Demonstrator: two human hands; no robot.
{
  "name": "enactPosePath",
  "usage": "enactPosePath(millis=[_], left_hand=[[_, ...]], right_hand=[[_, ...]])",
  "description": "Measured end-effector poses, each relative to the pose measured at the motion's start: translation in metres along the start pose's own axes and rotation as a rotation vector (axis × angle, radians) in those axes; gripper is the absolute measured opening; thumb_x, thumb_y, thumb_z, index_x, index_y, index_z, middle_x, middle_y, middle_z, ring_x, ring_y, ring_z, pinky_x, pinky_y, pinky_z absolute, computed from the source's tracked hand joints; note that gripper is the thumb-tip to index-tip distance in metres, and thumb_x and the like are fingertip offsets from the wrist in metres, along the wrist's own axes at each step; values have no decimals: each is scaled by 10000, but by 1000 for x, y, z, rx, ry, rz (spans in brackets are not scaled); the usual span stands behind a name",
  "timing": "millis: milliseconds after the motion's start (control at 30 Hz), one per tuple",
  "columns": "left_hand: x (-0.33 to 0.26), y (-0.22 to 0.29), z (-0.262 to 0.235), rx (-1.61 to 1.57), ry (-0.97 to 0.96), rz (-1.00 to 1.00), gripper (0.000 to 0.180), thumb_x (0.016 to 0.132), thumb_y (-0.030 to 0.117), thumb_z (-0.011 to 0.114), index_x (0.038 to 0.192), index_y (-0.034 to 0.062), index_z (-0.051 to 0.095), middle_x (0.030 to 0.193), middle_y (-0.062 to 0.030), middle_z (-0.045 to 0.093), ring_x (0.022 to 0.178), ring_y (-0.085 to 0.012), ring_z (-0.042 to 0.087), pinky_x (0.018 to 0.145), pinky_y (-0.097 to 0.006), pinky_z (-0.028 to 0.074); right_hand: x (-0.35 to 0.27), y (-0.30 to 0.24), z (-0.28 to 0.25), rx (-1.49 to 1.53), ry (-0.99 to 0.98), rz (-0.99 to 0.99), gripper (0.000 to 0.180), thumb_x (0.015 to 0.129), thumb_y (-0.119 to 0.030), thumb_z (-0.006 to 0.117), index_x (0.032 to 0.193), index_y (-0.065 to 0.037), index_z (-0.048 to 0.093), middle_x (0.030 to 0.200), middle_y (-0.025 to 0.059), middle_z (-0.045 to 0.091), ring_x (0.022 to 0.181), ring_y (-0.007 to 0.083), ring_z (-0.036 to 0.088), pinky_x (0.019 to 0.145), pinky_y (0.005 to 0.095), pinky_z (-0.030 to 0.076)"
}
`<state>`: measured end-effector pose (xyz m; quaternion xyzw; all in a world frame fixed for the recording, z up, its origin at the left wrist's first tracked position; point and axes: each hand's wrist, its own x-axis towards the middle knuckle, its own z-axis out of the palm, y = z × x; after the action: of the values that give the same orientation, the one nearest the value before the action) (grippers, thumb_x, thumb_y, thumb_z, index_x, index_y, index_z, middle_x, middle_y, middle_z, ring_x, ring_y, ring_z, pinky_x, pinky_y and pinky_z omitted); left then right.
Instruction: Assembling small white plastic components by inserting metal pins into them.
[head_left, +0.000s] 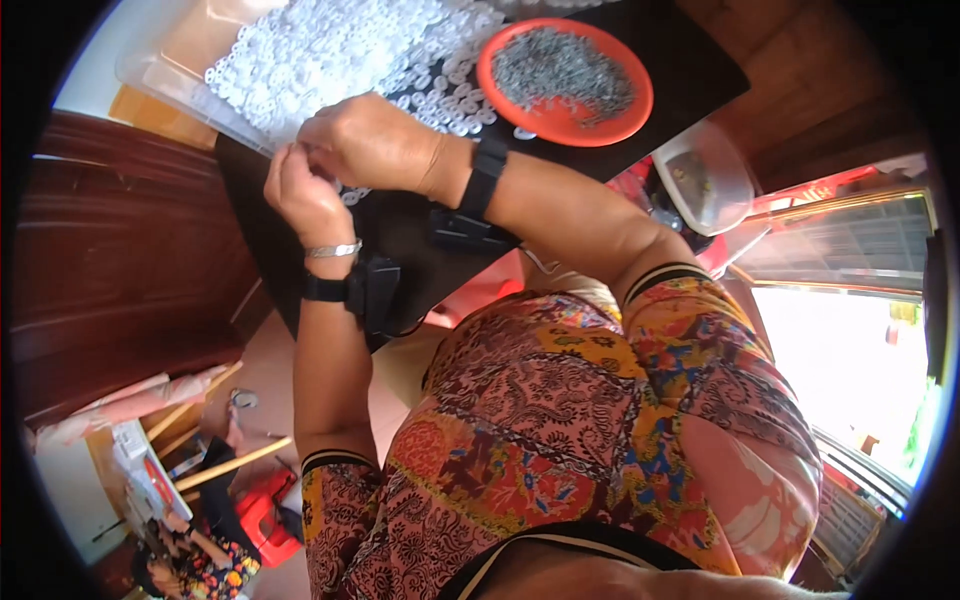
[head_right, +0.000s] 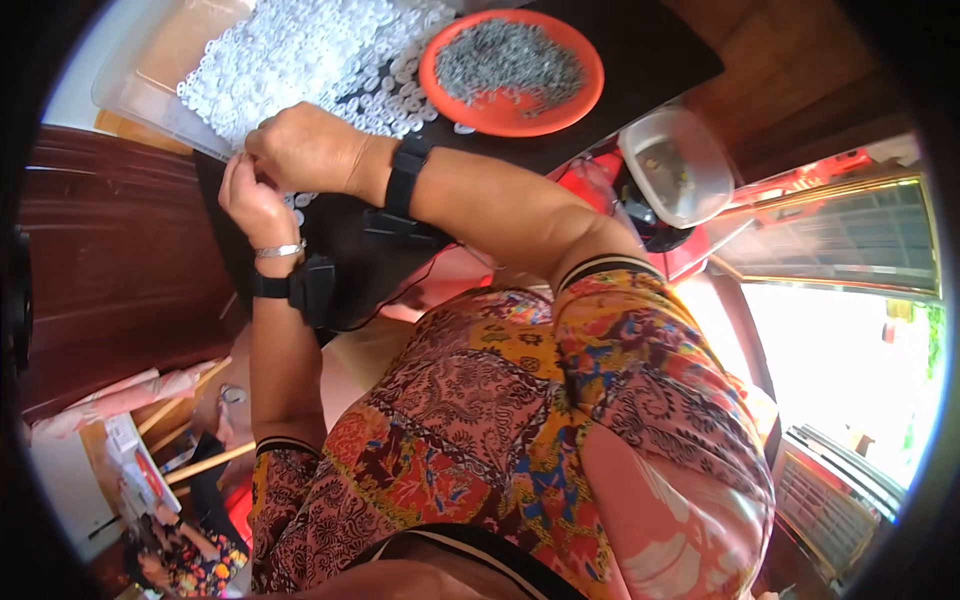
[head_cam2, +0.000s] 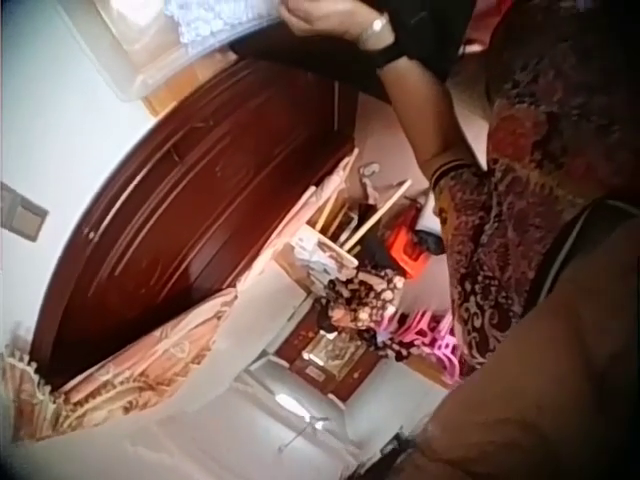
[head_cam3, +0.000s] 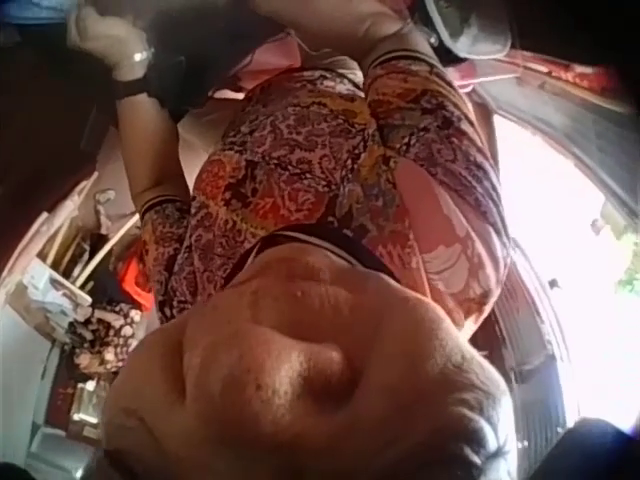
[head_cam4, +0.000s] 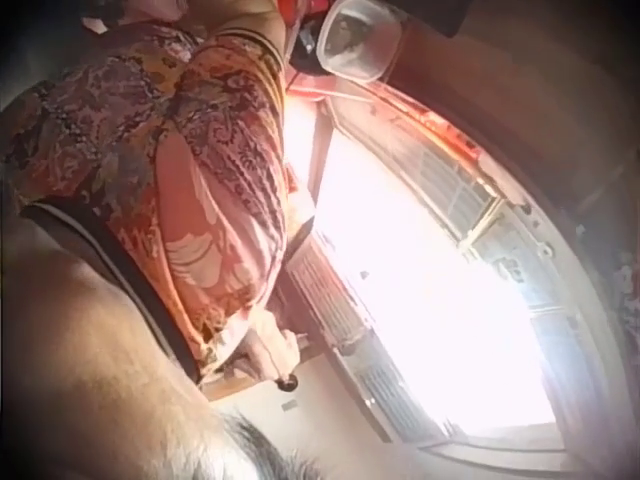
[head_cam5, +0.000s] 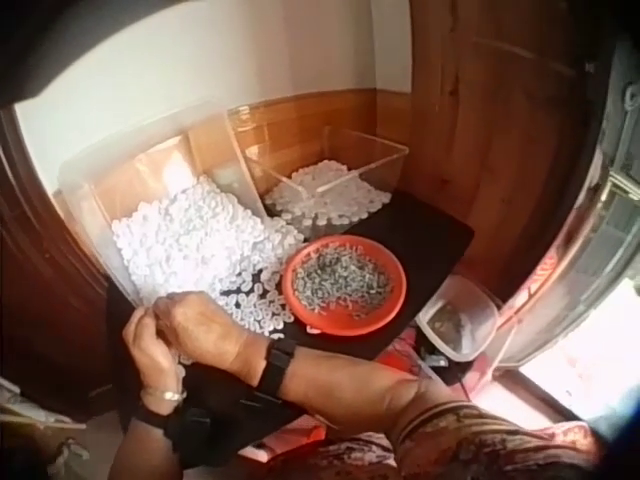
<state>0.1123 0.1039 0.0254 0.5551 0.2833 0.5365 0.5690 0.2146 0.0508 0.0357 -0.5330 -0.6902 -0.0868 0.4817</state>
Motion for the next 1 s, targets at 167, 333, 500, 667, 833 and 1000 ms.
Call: enactPosePath(millis=[167, 333, 500, 667, 833, 1000], left_hand=[[11, -12, -8, -47, -45, -3, 186, 857, 131, 489, 729, 25, 572, 668, 13, 498, 608, -75, 461, 514, -223, 354], [15, -26, -9, -26, -49, 39, 206, 865, 147, 477, 695, 54, 546, 625, 35, 461, 551, -58, 418, 474, -216, 310], [8, -13, -9, 94, -30, 95, 248, 835, 169, 480, 639, 24, 528, 548, -5, 450, 480, -87, 383, 455, -248, 302], [19, -23, -2, 82, -19, 89, 247, 785, 162, 492, 627, -22, 538, 532, -57, 467, 509, -126, 427, 503, -284, 350], [26, -35, -17, 138, 3, 113, 224, 765, 168, 508, 665, -23, 568, 568, -95, 528, 550, -183, 487, 571, -311, 401], [26, -38, -13, 143, -18, 84, 224, 769, 171, 516, 676, -24, 577, 597, -91, 560, 590, -187, 517, 606, -301, 415]], right_hand=[[-1, -3, 4, -27, 34, -36, 130, 695, -159, 618, 694, -30, 604, 635, 150, 600, 599, 336, 602, 575, 405, 490], [10, -2, 0, -163, -89, 31, 141, 707, -174, 612, 683, -35, 611, 654, 160, 612, 638, 351, 613, 599, 412, 496], [40, -7, -62, -332, 80, -8, 148, 772, -196, 602, 856, -95, 671, 740, 159, 641, 676, 321, 626, 631, 408, 498], [103, 48, -187, -1016, 248, 90, 210, 785, -193, 560, 896, -43, 656, 752, 214, 630, 712, 366, 624, 647, 435, 498], [107, 41, -178, -1029, 247, -156, 278, 771, -183, 572, 984, -15, 630, 823, 209, 645, 796, 337, 629, 725, 387, 505], [64, 84, -93, -387, -487, -526, 198, 794, -175, 585, 835, 5, 657, 802, 158, 660, 730, 265, 630, 679, 330, 488]])
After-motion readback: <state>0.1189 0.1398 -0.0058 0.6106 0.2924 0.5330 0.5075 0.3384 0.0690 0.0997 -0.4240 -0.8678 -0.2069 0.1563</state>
